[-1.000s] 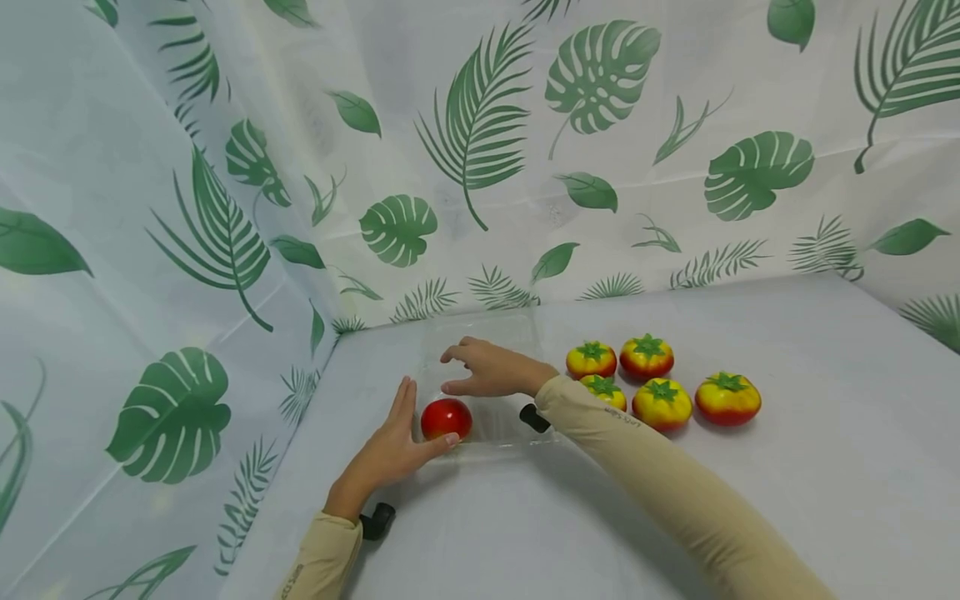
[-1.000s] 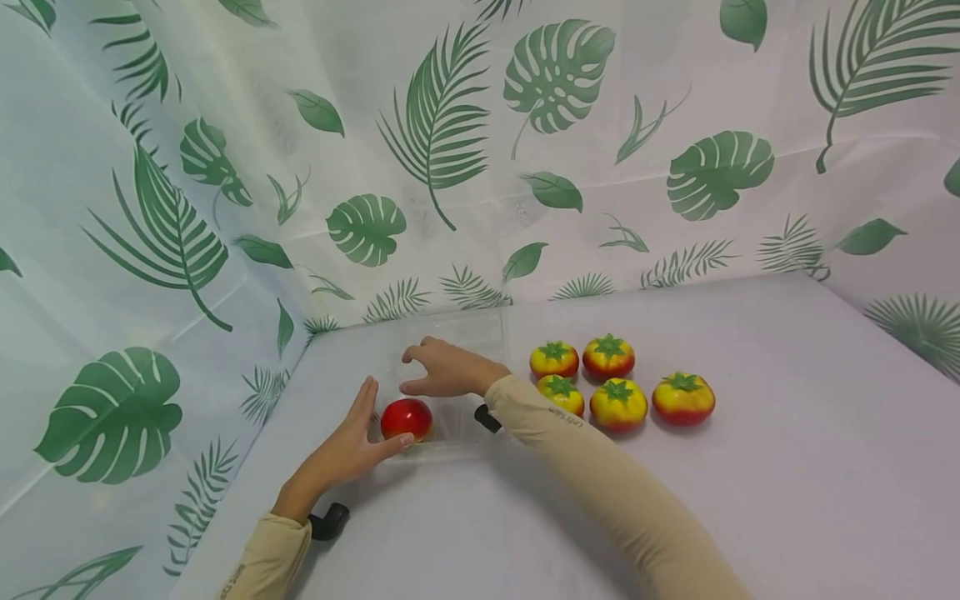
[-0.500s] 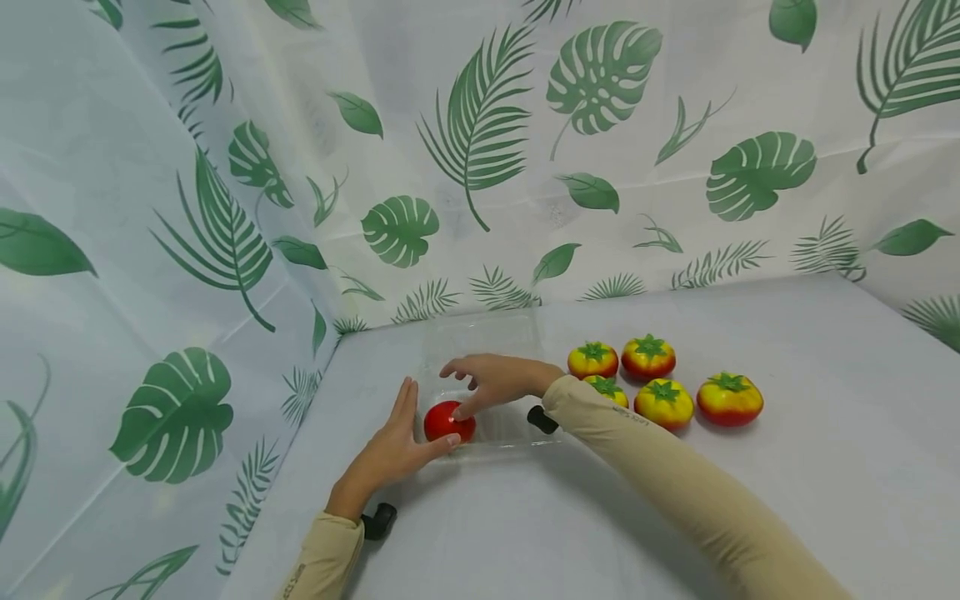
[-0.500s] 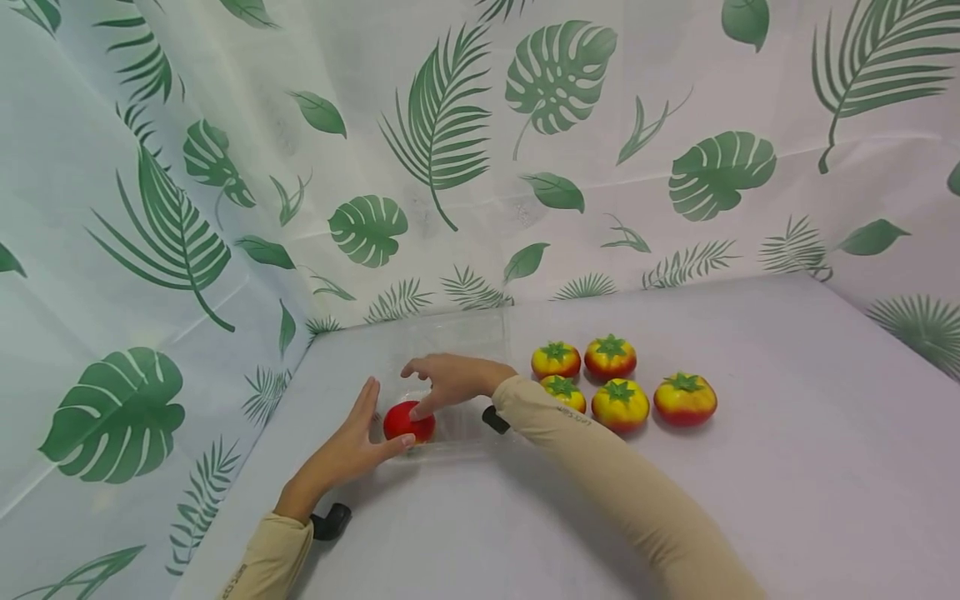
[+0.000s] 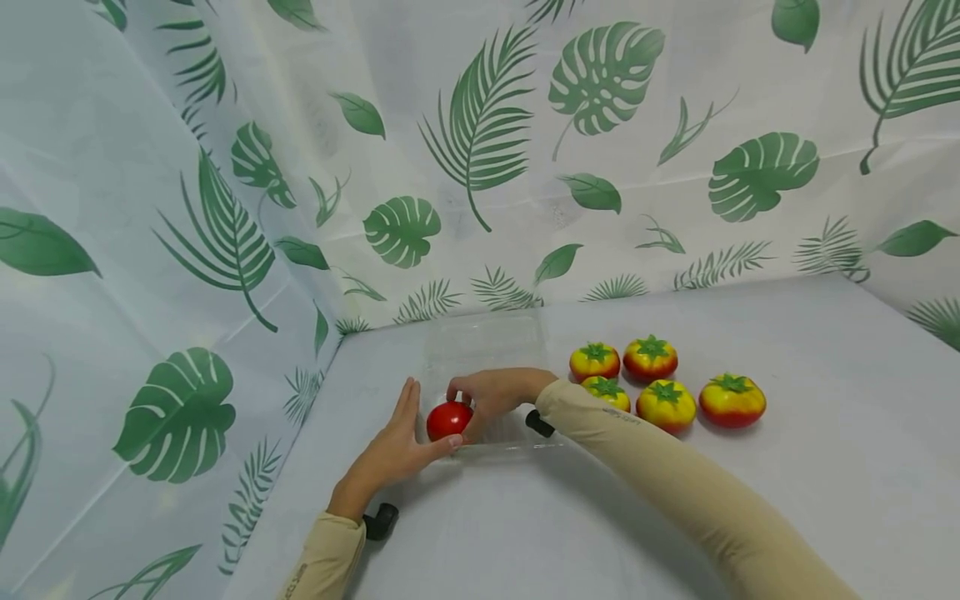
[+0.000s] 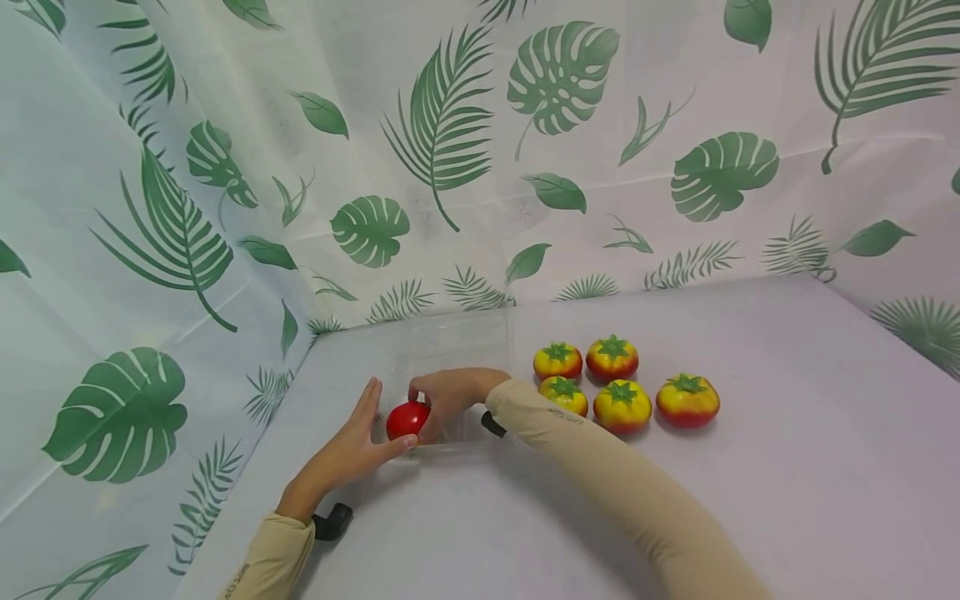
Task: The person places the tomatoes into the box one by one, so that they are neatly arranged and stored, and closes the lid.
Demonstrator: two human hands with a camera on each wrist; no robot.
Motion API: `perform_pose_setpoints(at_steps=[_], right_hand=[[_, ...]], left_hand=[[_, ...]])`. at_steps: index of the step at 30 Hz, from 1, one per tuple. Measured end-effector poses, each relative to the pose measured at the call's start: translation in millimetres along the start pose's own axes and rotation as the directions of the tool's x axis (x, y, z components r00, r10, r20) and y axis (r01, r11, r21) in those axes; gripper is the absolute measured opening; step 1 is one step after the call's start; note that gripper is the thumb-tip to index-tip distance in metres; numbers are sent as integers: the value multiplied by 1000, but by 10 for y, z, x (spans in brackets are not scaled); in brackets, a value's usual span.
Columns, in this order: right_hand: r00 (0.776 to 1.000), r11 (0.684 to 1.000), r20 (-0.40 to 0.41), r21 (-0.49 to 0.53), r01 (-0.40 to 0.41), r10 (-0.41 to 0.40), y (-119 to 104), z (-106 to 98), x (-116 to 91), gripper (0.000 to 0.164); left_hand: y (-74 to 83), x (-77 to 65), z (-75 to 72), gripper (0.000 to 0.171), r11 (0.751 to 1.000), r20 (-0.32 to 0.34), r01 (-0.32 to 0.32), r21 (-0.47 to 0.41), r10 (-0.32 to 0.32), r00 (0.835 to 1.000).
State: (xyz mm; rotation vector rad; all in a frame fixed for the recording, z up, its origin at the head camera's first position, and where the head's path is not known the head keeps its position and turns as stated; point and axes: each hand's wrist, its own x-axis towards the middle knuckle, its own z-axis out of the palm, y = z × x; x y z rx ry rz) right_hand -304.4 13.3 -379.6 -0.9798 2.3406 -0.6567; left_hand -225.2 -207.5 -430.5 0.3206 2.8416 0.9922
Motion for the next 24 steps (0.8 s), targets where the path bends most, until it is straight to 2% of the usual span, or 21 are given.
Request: perform_pose_setpoints(at_steps=[5,11,17,24], right_hand=[[1000,1000,2,-24,12,-12,2,12,19,53],[999,999,-35,-28,25,-26,45,-7,24,56],[998,1000,-61,7,23,-23,71,-54,24,60],[994,998,-100,50,41,-36,108,-96,29,63]], left_hand=[[10,-13,-17,127,1000,3,-6,-7,6,1000],[10,-15,-16,124,1000,9,-22,-19,22,1000],[7,-17,-19,124,1000,19,-3,-17,3,1000],[11,-13,-21,124,1000,24,-8,-22,9,1000]])
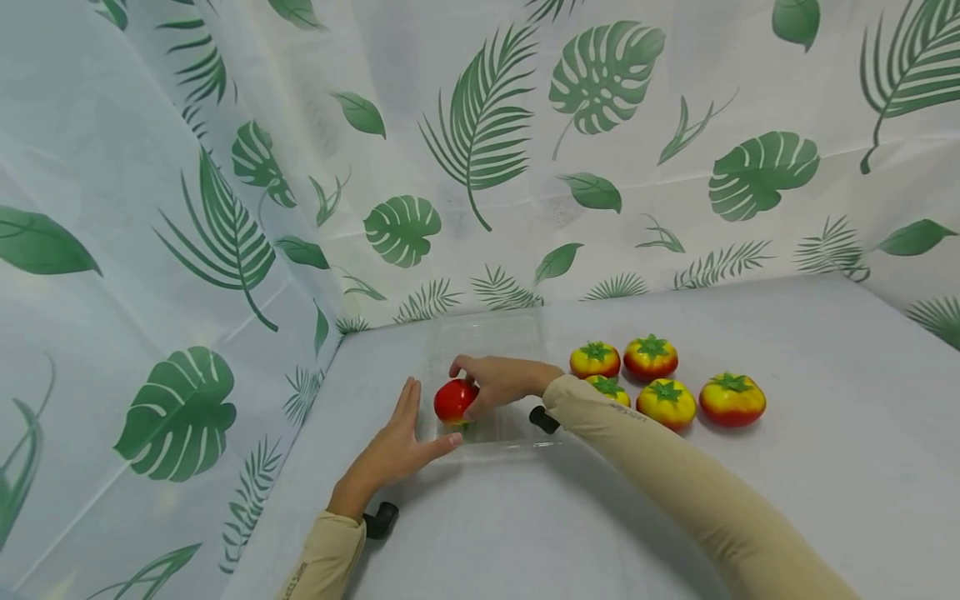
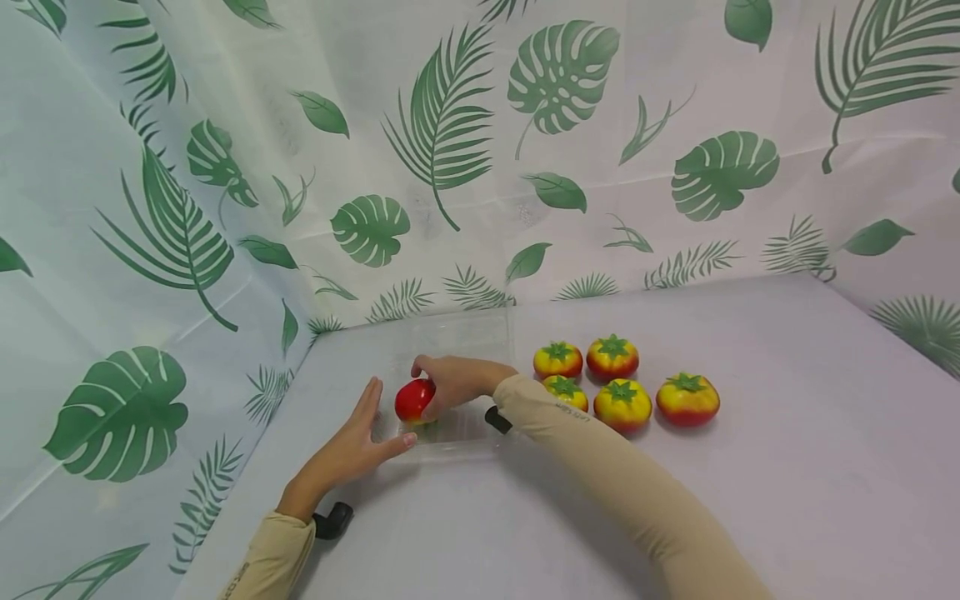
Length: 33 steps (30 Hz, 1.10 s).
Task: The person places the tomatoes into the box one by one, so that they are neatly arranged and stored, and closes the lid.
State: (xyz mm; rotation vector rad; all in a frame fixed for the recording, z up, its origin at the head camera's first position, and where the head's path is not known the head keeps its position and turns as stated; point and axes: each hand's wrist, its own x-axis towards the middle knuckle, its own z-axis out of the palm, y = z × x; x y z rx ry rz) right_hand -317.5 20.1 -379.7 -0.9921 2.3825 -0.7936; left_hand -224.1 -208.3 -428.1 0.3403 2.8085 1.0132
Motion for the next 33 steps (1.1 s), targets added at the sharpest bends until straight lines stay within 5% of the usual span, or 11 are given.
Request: perform_pose_setpoints(at_steps=[11,18,27,33], right_hand=[[997,999,-56,-31,44,-46,-17,-107,22,52],[995,989,-95,-144,16,-30,-74,-93,101,49],[987,916,-159,-392,-84,23,-209,26,280,51],[987,896,-159,-437,-81,11,-286,72,335,53]], left_hand=[[-8,-4,-5,124,1000,1,3,-2,-3,1000],[-13,-3,-2,124,1000,-4,2,-1,-2,1000],[-29,0,14,124,1000,-11,-10,-14,10,1000],[-32,4,7,123,1000,-13,-16,-16,16,1000]])
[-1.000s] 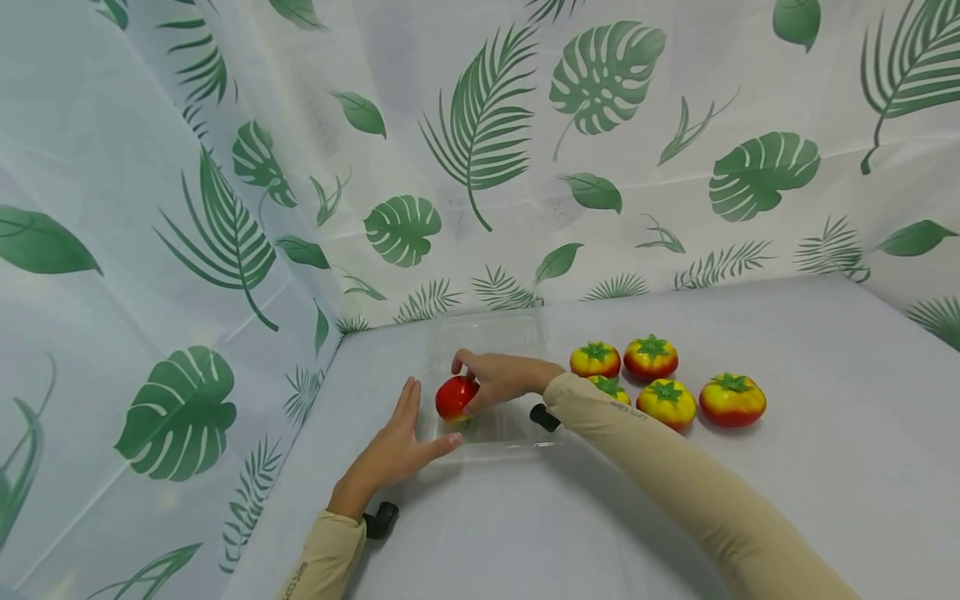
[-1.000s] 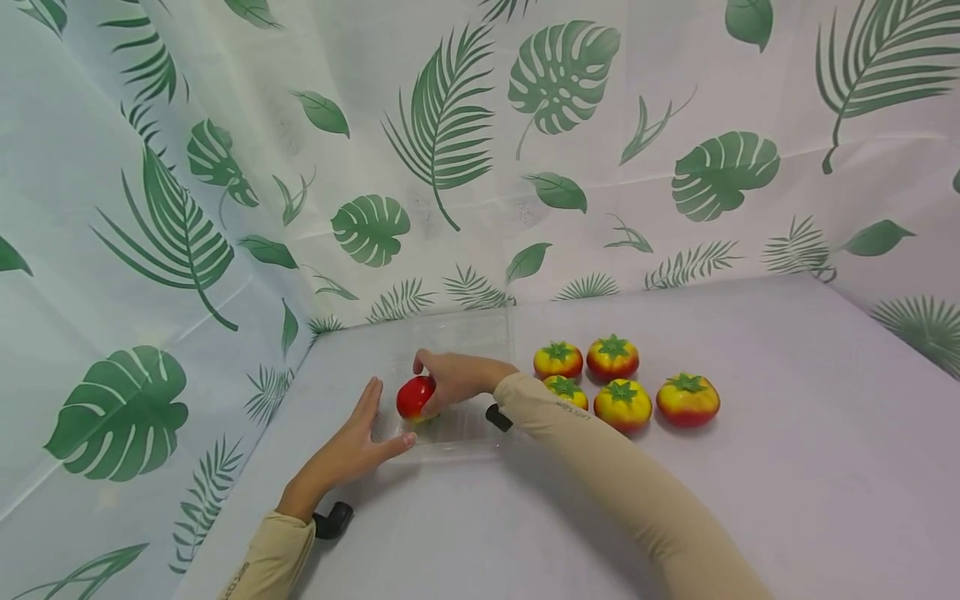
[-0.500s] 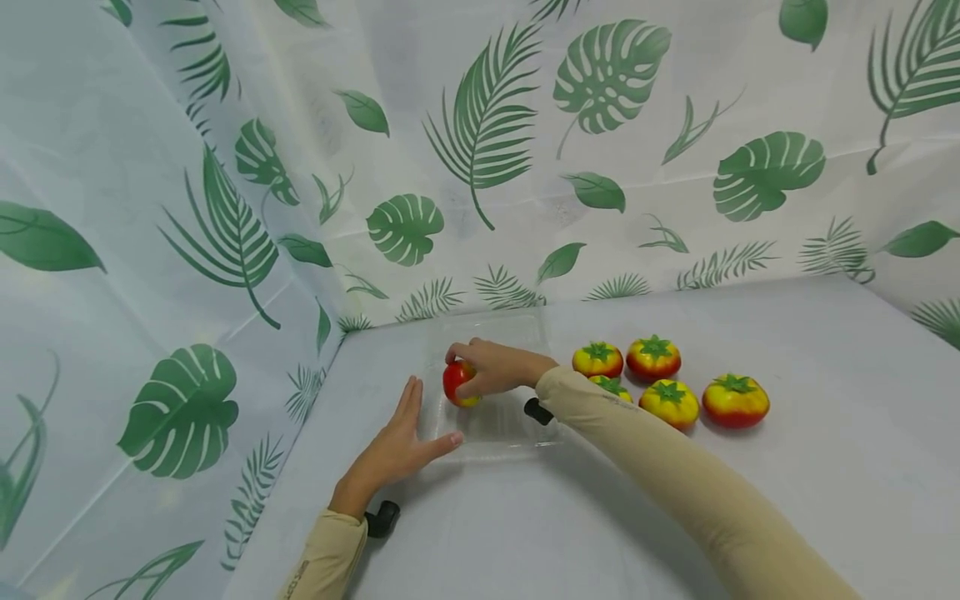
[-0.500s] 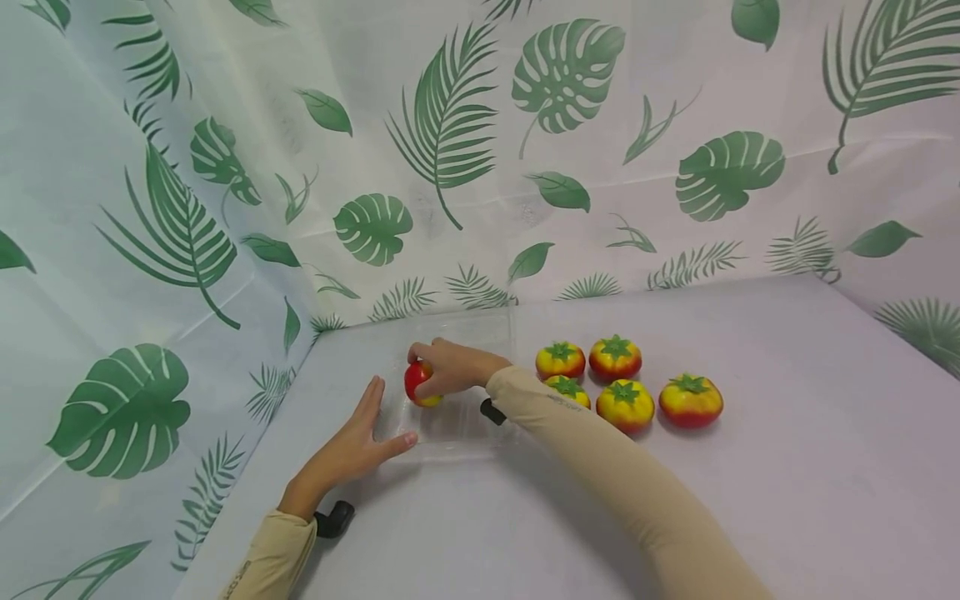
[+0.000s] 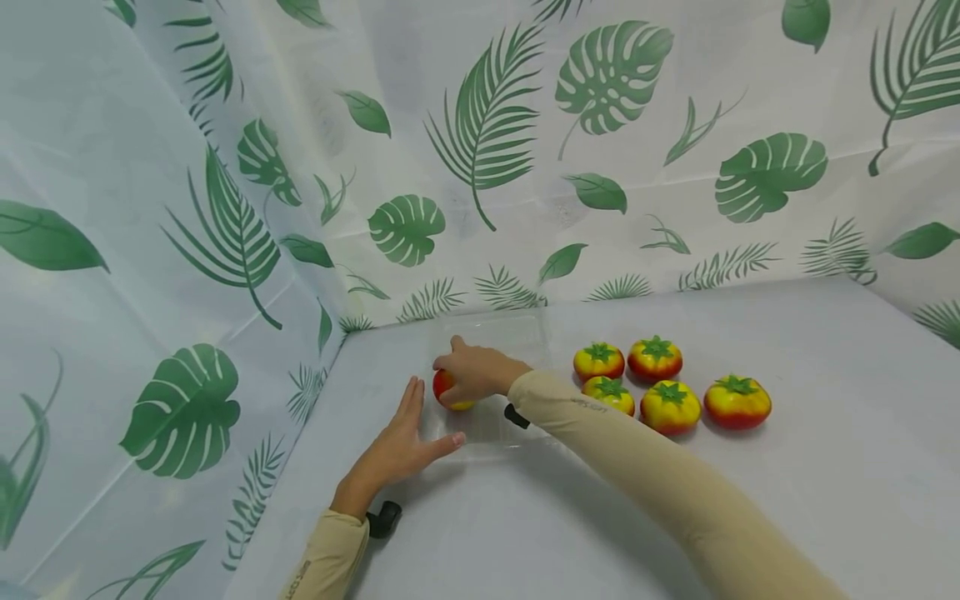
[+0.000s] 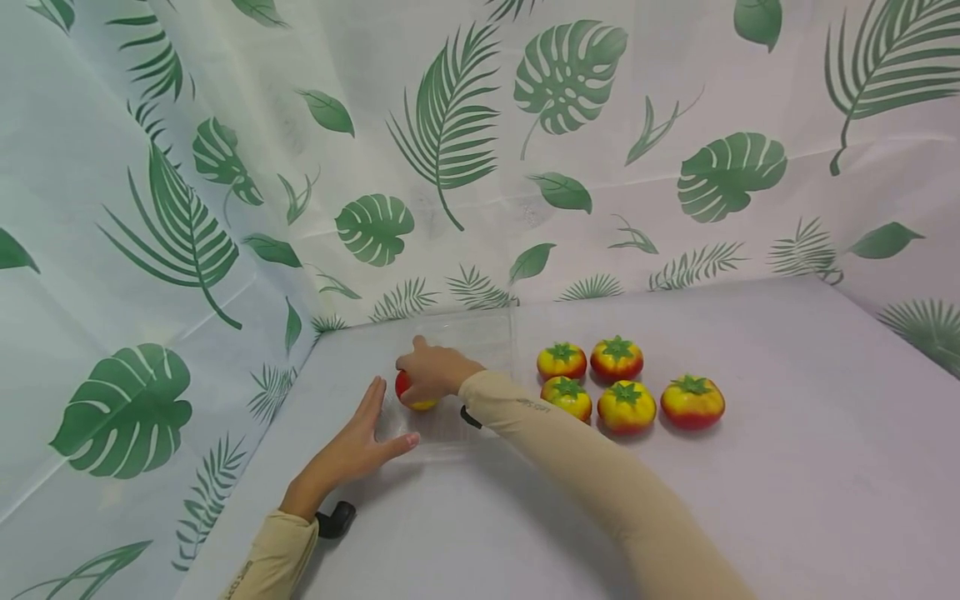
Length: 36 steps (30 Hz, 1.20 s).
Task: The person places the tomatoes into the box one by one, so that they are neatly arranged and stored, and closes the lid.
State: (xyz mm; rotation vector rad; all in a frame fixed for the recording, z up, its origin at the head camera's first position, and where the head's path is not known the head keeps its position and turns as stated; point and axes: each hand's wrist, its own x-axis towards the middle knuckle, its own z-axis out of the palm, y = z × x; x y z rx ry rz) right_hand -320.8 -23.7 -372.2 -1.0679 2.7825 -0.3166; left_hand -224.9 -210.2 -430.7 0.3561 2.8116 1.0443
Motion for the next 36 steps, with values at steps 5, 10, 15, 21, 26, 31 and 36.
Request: perform_pose_setpoints(at_steps=[5,10,15,21,26,31,36], right_hand=[[998,1000,-50,11,24,-23,-31,29,9,59],[994,998,-91,27,61,-58,-25,39,-20,52],[994,994,-83,70,81,-75,14,18,-47,43],[994,992,-47,68,103,-100,54,9,-50,45],[996,994,-26,58,91,-89,58,9,-51,44],[997,993,-27,89,79,-77,61,12,-66,48],[998,990,-31,123,65,-62,75,2,-80,56]], left_hand=[[-1,2,9,124,1000,7,2,-3,-1,1000],[-5,9,11,125,1000,10,3,3,-3,1000],[5,5,1,124,1000,9,11,1,-11,1000],[-1,-2,-6,124,1000,4,6,7,-6,1000],[-7,-5,0,124,1000,11,3,-5,-3,1000],[0,-3,1,125,1000,11,7,5,-7,1000],[1,-1,-4,125,1000,9,4,18,-4,1000]])
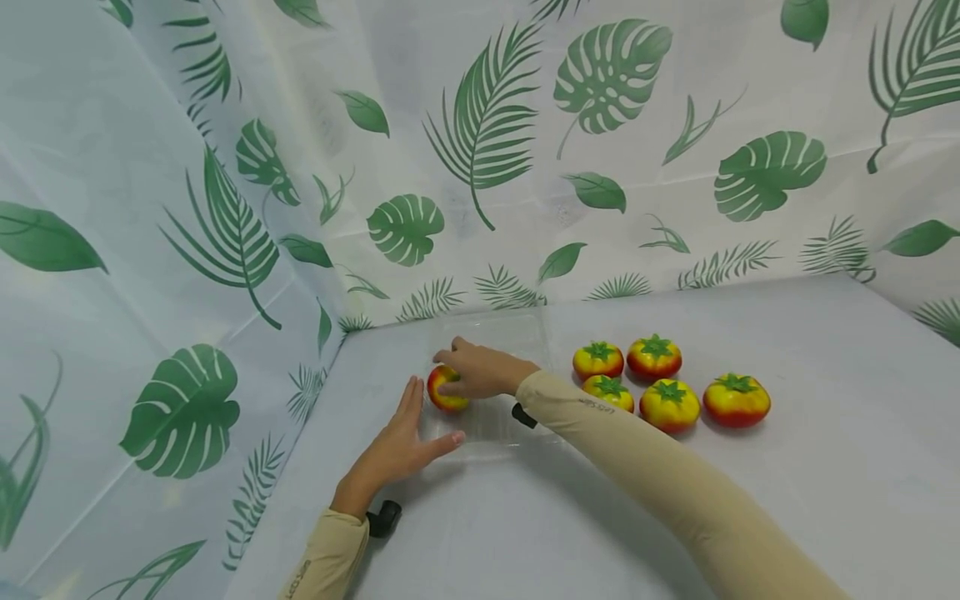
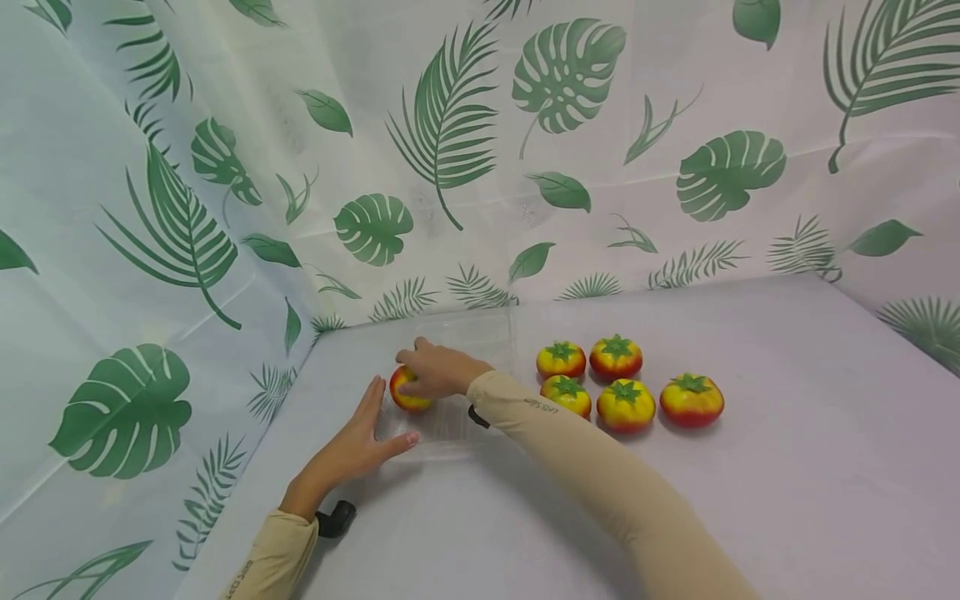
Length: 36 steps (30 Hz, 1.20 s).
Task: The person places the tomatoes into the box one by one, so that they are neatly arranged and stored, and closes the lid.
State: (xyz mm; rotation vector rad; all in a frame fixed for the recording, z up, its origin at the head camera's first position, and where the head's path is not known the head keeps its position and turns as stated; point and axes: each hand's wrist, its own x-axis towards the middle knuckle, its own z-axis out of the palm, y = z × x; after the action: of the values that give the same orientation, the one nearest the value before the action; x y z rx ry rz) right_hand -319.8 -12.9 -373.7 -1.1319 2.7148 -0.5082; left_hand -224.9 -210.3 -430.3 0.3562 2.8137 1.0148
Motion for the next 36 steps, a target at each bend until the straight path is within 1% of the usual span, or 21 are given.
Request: perform_pose_setpoints(at_steps=[6,12,18,23,30,36], right_hand=[[1000,1000,-11,18,1,-1,38,-52,-66,61],[1000,998,-15,57,-12,13,100,-133,-167,65],[999,994,-39,105,17,-13,167,-226,-300,69],[998,990,-53,141,30,-23,214,-267,-441,73],[995,985,-95,174,9,8,284,-304,-630,77],[990,976,-133,218,-6,36,316,-362,-805,81]], left_hand=[[21,4,15,125,1000,7,17,-5,-17,1000],[35,3,16,125,999,18,32,1,-32,999],[43,-4,-5,125,999,10,36,7,-36,999],[46,-2,19,123,999,10,48,7,-48,999],[65,-8,30,121,998,10,56,15,-57,998],[62,0,8,124,998,9,61,21,-61,998]])
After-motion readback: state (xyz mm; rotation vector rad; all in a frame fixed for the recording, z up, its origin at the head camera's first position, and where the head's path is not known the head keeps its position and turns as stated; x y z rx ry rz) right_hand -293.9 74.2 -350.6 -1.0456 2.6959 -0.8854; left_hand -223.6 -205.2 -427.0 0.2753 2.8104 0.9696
